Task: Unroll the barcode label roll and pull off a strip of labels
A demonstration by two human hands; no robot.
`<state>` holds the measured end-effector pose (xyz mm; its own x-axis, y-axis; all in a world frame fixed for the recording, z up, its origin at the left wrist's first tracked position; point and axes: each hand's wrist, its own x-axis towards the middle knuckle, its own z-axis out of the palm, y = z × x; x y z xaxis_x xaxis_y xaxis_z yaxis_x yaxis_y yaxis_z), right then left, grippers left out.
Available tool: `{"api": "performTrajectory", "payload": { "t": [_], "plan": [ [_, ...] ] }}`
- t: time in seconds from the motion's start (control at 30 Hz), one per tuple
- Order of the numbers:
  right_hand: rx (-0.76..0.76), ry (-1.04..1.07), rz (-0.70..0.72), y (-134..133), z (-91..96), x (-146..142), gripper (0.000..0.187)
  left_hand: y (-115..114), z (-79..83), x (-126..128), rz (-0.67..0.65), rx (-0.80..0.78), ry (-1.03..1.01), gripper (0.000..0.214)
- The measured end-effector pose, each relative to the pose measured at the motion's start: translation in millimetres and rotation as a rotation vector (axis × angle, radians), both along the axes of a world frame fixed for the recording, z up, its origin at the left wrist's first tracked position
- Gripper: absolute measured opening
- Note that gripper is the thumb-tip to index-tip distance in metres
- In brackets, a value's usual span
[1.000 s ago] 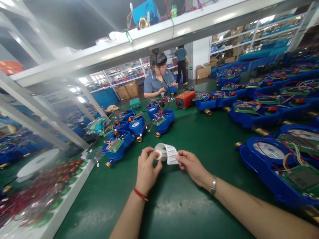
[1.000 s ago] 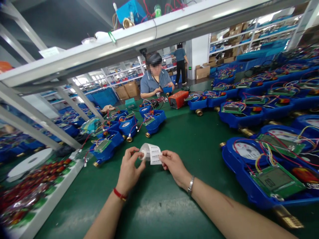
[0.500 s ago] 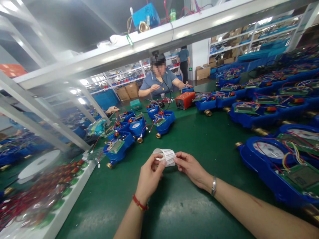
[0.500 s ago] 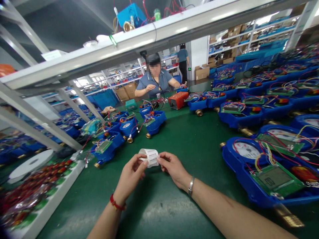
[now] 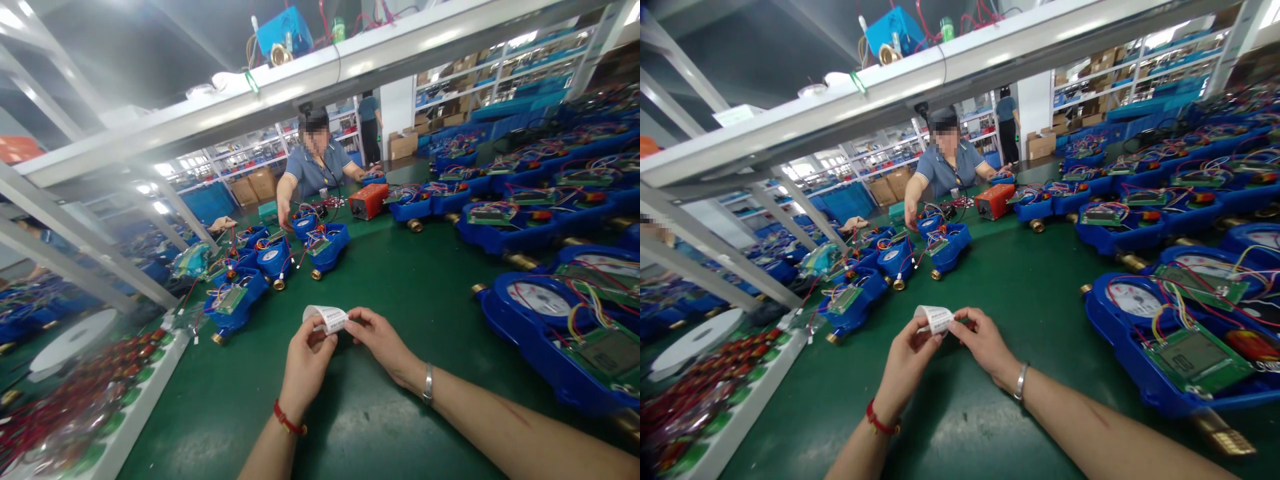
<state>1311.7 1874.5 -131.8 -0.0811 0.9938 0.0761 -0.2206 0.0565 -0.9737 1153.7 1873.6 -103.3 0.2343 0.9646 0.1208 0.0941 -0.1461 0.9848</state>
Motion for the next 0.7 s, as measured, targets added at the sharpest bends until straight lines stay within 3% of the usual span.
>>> {"api": "performTrajectory", "payload": {
  "t": [0.2, 0.43, 0.6, 0.7],
  "plan": [
    [0.048, 0.023, -0.002, 1.7, 0.3, 1.0, 0.040, -4.2, 2.5, 4.4, -0.017, -0.020, -0.043, 0.034],
    [0.058, 0.030, 0.024, -2.9, 1.5, -0.3, 0.038, -4.3, 0.5, 5.6, 0.079, 0.040, -0.062, 0.036],
    [0.074, 0.019, 0.058, 0.1, -1.2, 0.0, 0.038, -5.3, -1.0, 6.5, 0.047, 0.057, -0.058, 0.038],
    [0.112, 0.005, 0.027, 2.6, -1.2, 2.0, 0.035, -4.0, 0.0, 1.3, 0.131, 0.084, 0.008, 0.039]
  ]
}}
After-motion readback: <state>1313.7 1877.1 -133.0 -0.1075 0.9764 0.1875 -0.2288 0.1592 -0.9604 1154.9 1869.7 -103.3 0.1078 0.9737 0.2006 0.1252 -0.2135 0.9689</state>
